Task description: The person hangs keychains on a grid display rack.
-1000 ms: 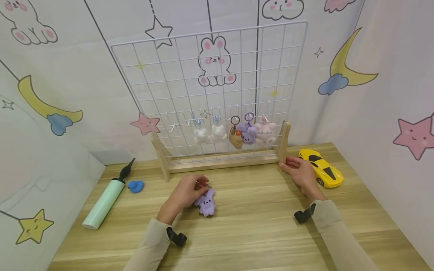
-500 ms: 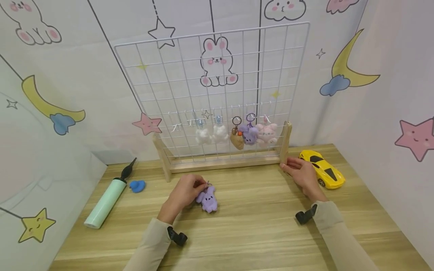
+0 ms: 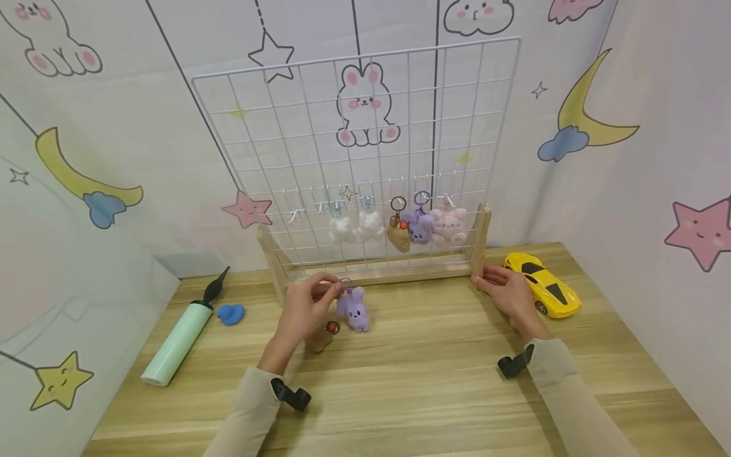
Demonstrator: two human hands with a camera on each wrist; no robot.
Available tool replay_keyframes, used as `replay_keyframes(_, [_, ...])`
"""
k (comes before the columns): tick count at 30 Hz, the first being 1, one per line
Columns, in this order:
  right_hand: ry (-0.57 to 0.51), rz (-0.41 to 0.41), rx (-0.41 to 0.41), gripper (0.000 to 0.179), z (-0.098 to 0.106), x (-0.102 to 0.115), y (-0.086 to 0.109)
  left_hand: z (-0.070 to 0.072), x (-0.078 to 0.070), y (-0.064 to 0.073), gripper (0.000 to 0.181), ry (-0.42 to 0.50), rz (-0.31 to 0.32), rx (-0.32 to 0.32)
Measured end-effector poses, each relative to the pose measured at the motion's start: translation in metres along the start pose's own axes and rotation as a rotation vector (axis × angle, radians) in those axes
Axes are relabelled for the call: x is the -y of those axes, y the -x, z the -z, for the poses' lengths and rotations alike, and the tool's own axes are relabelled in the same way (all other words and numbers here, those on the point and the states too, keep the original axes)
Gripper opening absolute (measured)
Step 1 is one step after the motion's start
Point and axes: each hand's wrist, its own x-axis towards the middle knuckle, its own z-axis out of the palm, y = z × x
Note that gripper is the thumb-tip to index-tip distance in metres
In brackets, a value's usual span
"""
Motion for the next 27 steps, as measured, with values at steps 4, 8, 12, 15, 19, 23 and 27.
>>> replay_keyframes(4, [0.002,-0.005,-0.005,0.086,0.0,-0.001,0.0,0.006,-0.003,-0.003,0.018,0.054,-0.003,-0.098])
replay_keyframes(8, [-0.002,-0.008,-0.005,0.087,0.0,-0.001,0.0,0.012,-0.009,-0.005,0.018,0.102,-0.024,-0.19])
replay_keyframes(12, [-0.008,-0.003,-0.004,0.086,-0.001,-0.001,0.001,0.019,-0.015,-0.008,0.018,0.152,-0.059,-0.256])
replay_keyframes(15, [-0.009,0.001,0.001,0.085,-0.002,-0.001,0.0,0.025,-0.021,-0.01,0.019,0.189,-0.088,-0.308])
replay_keyframes(19, [-0.01,0.003,0.004,0.085,-0.003,0.001,0.0,0.03,-0.032,-0.013,0.02,0.292,-0.108,-0.392])
replay_keyframes(23, [-0.001,0.001,-0.005,0.085,-0.002,0.001,0.0,0.03,-0.046,-0.019,0.023,0.435,-0.082,-0.472])
replay_keyframes(27, [-0.001,-0.007,-0.005,0.086,-0.001,0.001,0.001,0.024,-0.057,-0.028,0.027,0.575,-0.055,-0.524])
